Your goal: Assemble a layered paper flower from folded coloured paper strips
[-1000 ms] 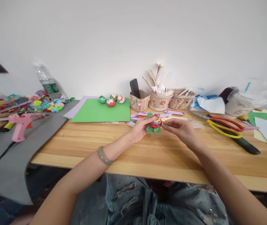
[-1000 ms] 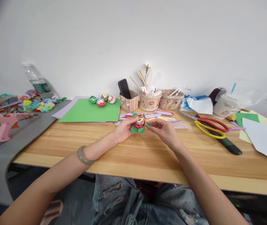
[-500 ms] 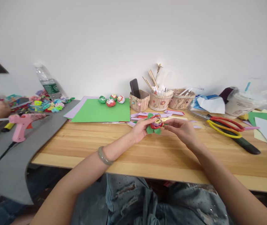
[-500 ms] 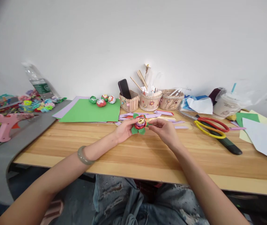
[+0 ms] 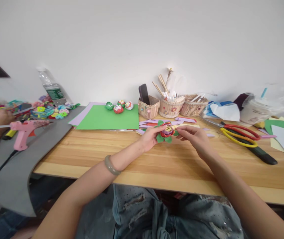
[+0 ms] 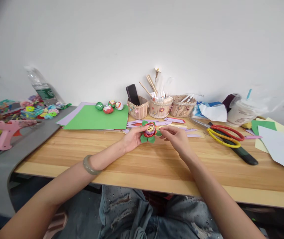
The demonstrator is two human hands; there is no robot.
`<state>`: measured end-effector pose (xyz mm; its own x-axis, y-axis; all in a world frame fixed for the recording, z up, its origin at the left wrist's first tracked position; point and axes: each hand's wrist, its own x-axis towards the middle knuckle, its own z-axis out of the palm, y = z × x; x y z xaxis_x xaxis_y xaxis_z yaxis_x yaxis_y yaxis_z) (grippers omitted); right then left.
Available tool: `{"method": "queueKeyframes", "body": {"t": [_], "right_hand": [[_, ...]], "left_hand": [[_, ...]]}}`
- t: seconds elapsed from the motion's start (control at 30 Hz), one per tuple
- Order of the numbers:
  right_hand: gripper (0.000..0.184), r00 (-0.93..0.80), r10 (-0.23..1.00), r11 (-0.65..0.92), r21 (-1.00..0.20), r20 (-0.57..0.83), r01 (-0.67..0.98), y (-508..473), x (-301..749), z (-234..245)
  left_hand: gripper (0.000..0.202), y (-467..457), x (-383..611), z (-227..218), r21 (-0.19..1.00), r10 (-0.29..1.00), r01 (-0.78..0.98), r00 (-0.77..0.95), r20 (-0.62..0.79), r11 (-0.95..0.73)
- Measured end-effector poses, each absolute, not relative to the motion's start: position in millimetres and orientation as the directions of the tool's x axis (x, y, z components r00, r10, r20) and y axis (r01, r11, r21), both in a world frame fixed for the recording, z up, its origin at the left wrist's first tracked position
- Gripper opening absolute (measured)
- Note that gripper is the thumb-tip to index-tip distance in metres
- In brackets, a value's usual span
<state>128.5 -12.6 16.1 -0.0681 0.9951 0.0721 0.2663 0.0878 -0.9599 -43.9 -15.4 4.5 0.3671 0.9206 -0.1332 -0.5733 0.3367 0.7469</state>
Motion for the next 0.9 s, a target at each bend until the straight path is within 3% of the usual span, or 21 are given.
{"method": "queueKeyframes", "body": {"t": [0.6,0.9], "right_hand": [[0.016,-0.017,0.997,-0.065,-0.980,-0.070,0.190,-11.9,130.1,19.5],[0.027,-0.100,0.995,-0.003,-0.976,-0.025,0.219,-10.8,133.1,16.7]], "left_hand": [[0.011,-16.6,-46.6,5.6,0.759,0.922,-0.556,0.357,-0.150,0.339],[0.011,-14.8,-46.8,3.5,0.765,0.926,-0.554,0.350,-0.145,0.329]]}}
